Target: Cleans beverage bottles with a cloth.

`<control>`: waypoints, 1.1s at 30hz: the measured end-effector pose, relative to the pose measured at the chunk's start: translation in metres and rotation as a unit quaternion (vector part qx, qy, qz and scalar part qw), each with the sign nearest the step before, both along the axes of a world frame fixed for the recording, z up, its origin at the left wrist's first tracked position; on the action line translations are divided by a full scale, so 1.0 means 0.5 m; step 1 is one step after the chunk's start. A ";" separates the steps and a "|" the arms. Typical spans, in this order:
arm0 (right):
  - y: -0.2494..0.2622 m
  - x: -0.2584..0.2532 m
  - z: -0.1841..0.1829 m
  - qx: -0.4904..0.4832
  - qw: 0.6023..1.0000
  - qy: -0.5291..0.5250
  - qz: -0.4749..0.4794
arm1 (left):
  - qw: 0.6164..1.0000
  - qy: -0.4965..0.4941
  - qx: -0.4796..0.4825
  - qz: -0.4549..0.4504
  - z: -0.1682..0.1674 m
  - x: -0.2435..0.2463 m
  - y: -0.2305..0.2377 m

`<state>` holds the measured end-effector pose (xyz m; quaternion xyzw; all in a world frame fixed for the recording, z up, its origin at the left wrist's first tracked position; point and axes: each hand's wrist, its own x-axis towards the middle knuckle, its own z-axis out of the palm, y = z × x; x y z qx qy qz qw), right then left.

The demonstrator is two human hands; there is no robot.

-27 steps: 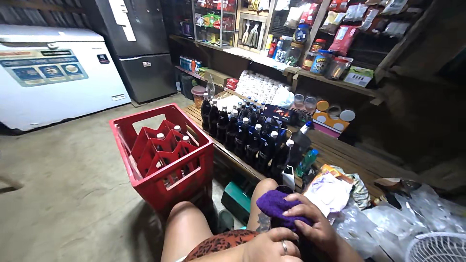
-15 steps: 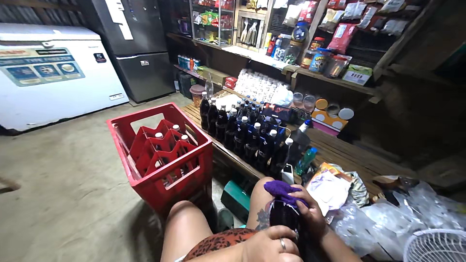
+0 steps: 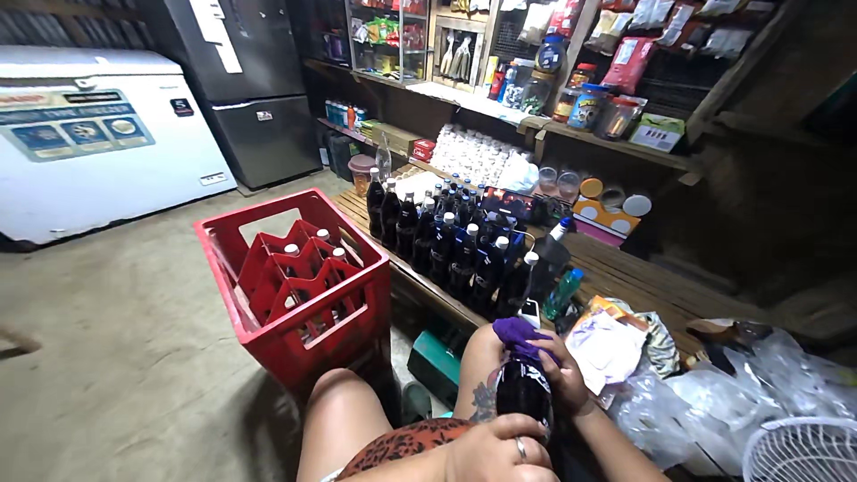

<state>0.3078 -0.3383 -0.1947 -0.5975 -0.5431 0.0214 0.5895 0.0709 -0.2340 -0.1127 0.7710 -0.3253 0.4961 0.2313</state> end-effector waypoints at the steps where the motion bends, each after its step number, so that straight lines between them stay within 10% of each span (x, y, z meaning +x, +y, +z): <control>1: 0.000 -0.003 0.004 -0.010 1.000 0.006 -0.008 | 1.000 -0.001 0.000 0.002 0.001 -0.001 0.001; 10: -0.026 -0.066 0.078 -0.064 0.996 0.055 0.019 | 1.000 -0.007 0.001 -0.006 -0.002 -0.004 0.002; 19: -0.044 -0.118 0.161 -0.007 0.974 -0.131 0.183 | 1.000 -0.009 0.003 -0.007 -0.002 -0.004 0.000; 33: -0.029 -0.082 0.118 -0.005 0.988 -0.049 0.149 | 1.000 -0.001 0.000 -0.009 -0.003 -0.001 0.004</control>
